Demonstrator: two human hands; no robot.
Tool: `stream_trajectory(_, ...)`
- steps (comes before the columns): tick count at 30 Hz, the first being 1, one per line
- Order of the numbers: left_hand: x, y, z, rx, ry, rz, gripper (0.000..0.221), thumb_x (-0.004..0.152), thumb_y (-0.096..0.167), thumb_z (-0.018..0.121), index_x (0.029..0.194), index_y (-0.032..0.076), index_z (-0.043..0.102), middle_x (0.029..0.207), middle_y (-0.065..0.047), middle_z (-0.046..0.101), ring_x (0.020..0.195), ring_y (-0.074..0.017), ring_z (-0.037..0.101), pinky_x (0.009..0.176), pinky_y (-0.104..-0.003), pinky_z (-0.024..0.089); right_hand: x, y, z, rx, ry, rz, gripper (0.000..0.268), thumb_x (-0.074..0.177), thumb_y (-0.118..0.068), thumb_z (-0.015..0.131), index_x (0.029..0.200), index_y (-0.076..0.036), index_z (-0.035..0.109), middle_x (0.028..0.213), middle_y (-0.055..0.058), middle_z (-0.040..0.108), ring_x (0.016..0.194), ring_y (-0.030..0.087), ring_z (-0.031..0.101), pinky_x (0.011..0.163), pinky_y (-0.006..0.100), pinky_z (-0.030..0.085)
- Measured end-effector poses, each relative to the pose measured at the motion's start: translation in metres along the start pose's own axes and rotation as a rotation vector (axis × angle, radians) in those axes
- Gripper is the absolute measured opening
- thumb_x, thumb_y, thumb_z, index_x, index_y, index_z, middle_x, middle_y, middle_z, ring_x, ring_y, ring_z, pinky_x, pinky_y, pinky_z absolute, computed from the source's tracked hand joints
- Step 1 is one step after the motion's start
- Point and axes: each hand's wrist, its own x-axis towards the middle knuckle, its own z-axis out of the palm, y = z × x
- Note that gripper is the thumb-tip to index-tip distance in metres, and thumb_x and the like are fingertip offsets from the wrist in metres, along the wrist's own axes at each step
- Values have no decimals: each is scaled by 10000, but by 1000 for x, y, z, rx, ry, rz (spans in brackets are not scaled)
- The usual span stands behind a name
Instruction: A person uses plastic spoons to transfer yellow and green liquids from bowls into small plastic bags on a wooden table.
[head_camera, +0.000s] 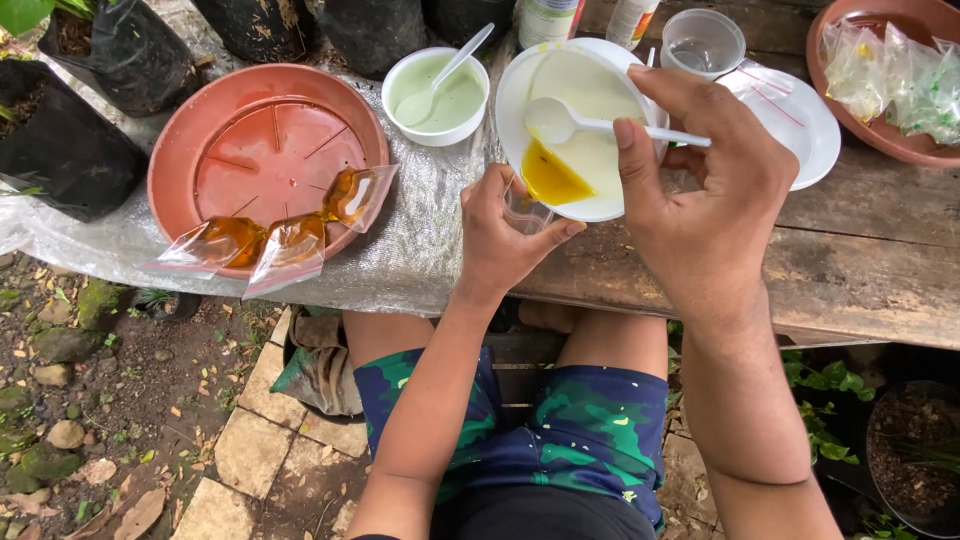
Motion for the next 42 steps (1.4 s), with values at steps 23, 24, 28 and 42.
stream_trajectory(23,12,16,-8,-112,-30,-12,764,780,676,708,1215,91,479,953,-7,636,765,-171,614,711,-373,502,4,-19,-7,-85,-21,-213,157,1114,22,687,1256,85,714,1255,298,719,1149,427,731,992,463,569)
stream_trajectory(24,13,17,-9,-124,-34,-11,793,789,668,715,1279,89,484,1022,-9,680,817,-180,669,755,-384,526,4,-22,-8,-92,-23,-226,148,1110,32,692,1247,82,715,1258,307,719,1151,432,735,998,467,570)
stream_trajectory(28,14,21,-11,-102,-23,-32,856,766,714,692,1315,86,498,1057,-11,712,850,-199,700,839,-409,522,3,-24,-10,-66,-24,-272,158,1100,63,710,1254,96,707,1259,320,709,1139,440,735,1005,482,585)
stream_trajectory(42,17,36,-19,-34,84,69,828,797,745,626,1258,71,491,928,-16,645,777,-194,623,734,-406,511,-7,-30,-10,-100,41,-441,139,1113,-25,655,1230,31,704,1234,335,703,1076,438,763,858,439,614)
